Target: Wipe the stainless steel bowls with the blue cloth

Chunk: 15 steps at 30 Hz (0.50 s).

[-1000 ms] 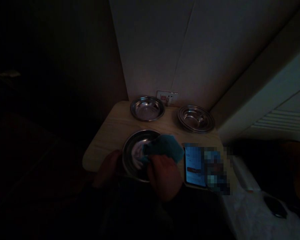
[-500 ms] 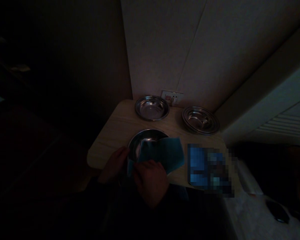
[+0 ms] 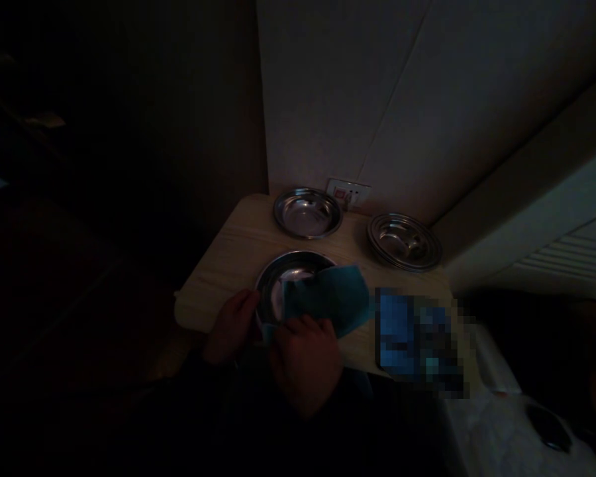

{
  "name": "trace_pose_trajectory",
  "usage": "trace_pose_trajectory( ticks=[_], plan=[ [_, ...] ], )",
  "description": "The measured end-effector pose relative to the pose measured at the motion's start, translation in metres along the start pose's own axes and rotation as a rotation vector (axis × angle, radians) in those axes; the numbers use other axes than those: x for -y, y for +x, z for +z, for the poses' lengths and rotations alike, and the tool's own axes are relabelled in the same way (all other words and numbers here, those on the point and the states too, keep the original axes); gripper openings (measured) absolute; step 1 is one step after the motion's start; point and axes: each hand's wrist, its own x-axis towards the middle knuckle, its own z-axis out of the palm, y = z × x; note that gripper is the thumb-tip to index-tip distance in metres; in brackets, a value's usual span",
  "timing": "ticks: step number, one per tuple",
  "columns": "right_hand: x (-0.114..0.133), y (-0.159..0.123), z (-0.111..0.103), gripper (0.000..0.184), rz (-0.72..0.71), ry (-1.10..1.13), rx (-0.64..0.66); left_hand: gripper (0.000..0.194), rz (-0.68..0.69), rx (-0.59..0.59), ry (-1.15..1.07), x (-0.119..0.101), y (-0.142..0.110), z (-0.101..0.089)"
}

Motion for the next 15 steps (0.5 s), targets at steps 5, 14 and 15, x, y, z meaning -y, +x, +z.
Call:
trace_pose_trajectory(
  ticks=[5, 14, 15],
  plan=[
    [0.015, 0.021, 0.006, 0.014, 0.051, 0.026, -0.071, 0.027, 0.022, -0.023, 0.027, -0.002, 0.002, -0.002],
    [-0.006, -0.001, -0.002, 0.014, -0.052, -0.026, -0.001, 0.030, 0.005, -0.030, -0.019, 0.003, 0.000, 0.004],
    [-0.004, 0.003, -0.001, 0.014, -0.048, -0.014, -0.019, 0.030, 0.008, -0.034, -0.017, 0.003, 0.000, 0.004]
  ],
)
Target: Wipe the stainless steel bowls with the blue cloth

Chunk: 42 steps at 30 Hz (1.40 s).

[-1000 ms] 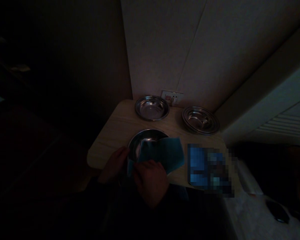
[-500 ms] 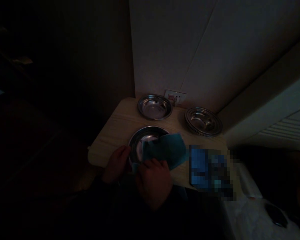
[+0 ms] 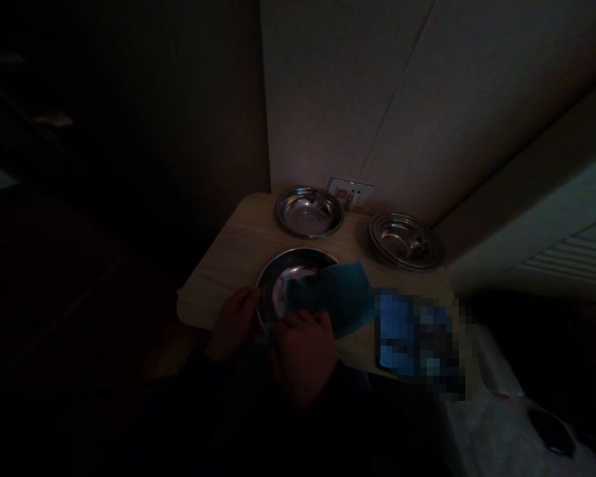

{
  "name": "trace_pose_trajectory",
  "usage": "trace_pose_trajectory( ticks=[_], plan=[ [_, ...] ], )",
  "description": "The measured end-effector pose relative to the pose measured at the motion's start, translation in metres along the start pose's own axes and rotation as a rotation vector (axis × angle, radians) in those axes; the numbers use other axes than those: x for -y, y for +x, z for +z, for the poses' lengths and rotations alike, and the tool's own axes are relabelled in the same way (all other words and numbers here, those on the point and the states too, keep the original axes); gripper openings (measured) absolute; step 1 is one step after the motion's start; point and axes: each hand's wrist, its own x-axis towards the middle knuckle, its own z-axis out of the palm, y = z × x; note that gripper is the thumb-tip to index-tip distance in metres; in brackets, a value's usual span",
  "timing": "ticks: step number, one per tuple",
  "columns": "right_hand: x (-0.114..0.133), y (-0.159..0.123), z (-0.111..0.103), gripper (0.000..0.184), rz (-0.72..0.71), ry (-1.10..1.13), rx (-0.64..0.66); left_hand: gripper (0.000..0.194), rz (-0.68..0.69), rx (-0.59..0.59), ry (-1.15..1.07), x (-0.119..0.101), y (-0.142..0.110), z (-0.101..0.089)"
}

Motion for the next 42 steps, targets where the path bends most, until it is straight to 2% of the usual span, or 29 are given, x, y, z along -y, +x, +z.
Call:
trace_pose_trajectory(
  ticks=[5, 12, 14, 21, 29, 37, 42],
  plan=[
    [0.014, 0.024, 0.004, 0.015, -0.001, 0.032, -0.041, 0.026, 0.007, -0.035, 0.027, 0.000, 0.002, -0.004],
    [-0.010, -0.014, -0.013, 0.013, -0.103, -0.108, 0.083, 0.032, -0.033, -0.038, -0.042, -0.002, -0.002, 0.000],
    [-0.009, -0.015, -0.013, 0.015, -0.111, -0.132, 0.093, 0.030, -0.034, -0.048, -0.060, -0.002, -0.002, 0.001],
    [0.017, 0.020, -0.001, 0.019, -0.059, -0.032, -0.002, 0.025, -0.009, -0.062, 0.001, -0.004, 0.000, -0.004],
    [-0.018, -0.017, -0.018, 0.016, -0.128, -0.124, 0.122, 0.032, -0.022, -0.057, -0.053, 0.000, -0.002, 0.003],
    [0.010, 0.021, -0.005, 0.021, -0.103, -0.020, 0.041, 0.028, 0.003, -0.092, 0.030, -0.003, -0.002, -0.003],
    [-0.013, 0.001, -0.012, 0.020, -0.187, -0.034, 0.153, 0.032, -0.011, -0.070, -0.001, -0.003, -0.007, 0.000]
  ],
)
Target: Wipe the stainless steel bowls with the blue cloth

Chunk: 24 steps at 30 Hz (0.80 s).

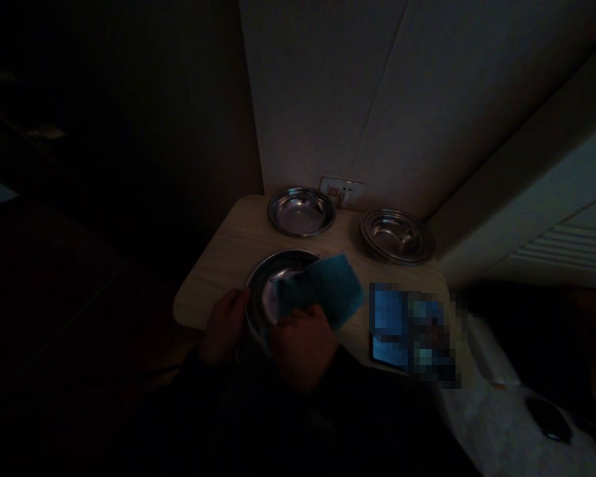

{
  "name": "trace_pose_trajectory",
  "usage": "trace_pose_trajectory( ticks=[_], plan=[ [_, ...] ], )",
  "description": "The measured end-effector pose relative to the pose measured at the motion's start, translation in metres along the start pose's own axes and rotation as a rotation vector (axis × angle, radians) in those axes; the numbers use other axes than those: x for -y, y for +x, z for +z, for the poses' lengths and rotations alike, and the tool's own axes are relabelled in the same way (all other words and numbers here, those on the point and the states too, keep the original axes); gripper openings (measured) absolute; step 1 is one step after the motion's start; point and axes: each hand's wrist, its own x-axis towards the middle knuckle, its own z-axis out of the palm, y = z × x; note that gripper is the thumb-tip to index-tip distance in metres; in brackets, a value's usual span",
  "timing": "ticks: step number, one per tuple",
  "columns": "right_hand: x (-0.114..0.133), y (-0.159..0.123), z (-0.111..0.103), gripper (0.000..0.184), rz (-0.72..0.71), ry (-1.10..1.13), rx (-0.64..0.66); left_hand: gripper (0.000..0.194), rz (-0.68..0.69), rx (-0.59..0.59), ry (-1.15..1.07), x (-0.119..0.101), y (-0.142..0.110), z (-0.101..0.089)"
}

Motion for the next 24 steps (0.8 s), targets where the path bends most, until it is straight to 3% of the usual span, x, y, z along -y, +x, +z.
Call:
trace_pose_trajectory(
  ticks=[7, 13, 19, 24],
  plan=[
    [0.001, 0.014, 0.012, 0.019, 0.018, 0.072, 0.002, 0.029, 0.006, -0.115, 0.087, -0.004, -0.004, 0.005],
    [-0.009, 0.004, 0.007, 0.020, -0.107, 0.096, 0.104, 0.031, 0.000, -0.073, 0.044, -0.004, -0.006, 0.005],
    [0.003, 0.025, 0.012, 0.023, -0.034, 0.151, -0.044, 0.030, 0.040, -0.104, 0.100, 0.000, -0.003, 0.002],
    [-0.011, -0.005, 0.000, 0.020, -0.124, 0.077, 0.092, 0.031, 0.008, -0.110, 0.081, -0.002, -0.004, 0.002]
  ],
)
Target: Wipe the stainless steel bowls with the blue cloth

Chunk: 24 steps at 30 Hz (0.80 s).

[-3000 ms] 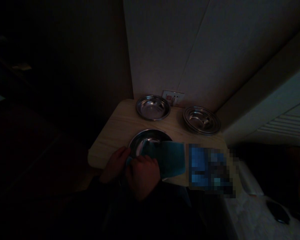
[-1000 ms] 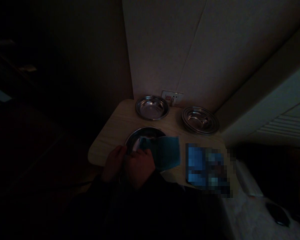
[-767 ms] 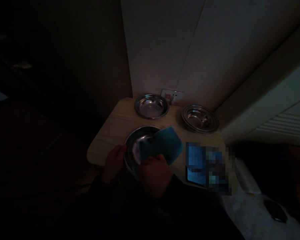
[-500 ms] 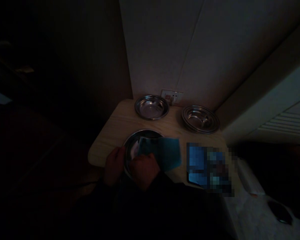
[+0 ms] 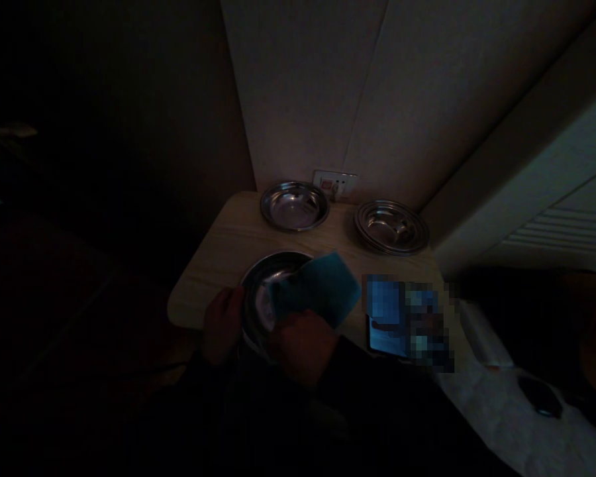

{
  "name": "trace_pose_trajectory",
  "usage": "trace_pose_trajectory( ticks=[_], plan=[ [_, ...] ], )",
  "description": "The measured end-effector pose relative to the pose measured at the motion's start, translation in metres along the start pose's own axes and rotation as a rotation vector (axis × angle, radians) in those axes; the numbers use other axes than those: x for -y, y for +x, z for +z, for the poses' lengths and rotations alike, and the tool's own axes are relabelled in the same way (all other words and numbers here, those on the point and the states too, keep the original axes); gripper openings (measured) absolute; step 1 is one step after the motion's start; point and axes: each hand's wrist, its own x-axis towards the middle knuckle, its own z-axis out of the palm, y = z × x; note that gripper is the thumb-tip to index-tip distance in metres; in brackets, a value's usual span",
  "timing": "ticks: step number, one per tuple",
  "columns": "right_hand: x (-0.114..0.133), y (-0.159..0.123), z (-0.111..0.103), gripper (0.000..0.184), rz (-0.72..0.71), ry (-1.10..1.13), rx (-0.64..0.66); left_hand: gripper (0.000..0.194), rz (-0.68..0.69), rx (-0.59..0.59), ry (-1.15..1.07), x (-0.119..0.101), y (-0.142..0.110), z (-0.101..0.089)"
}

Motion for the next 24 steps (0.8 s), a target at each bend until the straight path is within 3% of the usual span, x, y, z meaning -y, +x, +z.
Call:
trace_pose_trajectory(
  ticks=[3, 6, 9, 16, 20, 22, 24],
  plan=[
    [-0.016, -0.024, -0.002, 0.018, 0.055, -0.027, -0.049, 0.032, -0.022, 0.036, -0.038, 0.000, 0.002, 0.002],
    [-0.030, -0.035, 0.004, 0.020, 0.149, 0.046, -0.226, 0.035, -0.047, 0.054, -0.081, 0.001, 0.006, 0.001],
    [-0.035, -0.040, 0.012, 0.021, 0.127, 0.147, -0.380, 0.038, -0.073, 0.065, -0.083, 0.001, 0.007, -0.001],
    [-0.023, -0.047, 0.017, 0.022, 0.063, 0.118, -0.482, 0.032, -0.125, 0.042, -0.084, -0.003, 0.000, -0.002],
    [-0.011, -0.039, 0.017, 0.021, 0.194, 0.246, -0.666, 0.029, -0.094, 0.004, -0.056, -0.002, -0.001, 0.001],
    [-0.008, -0.037, 0.017, 0.019, 0.226, 0.281, -0.636, 0.029, -0.105, 0.003, -0.041, -0.001, 0.000, 0.002],
    [-0.007, -0.038, 0.016, 0.017, 0.189, 0.249, -0.499, 0.029, -0.118, 0.020, -0.042, -0.001, 0.000, 0.002]
  ],
)
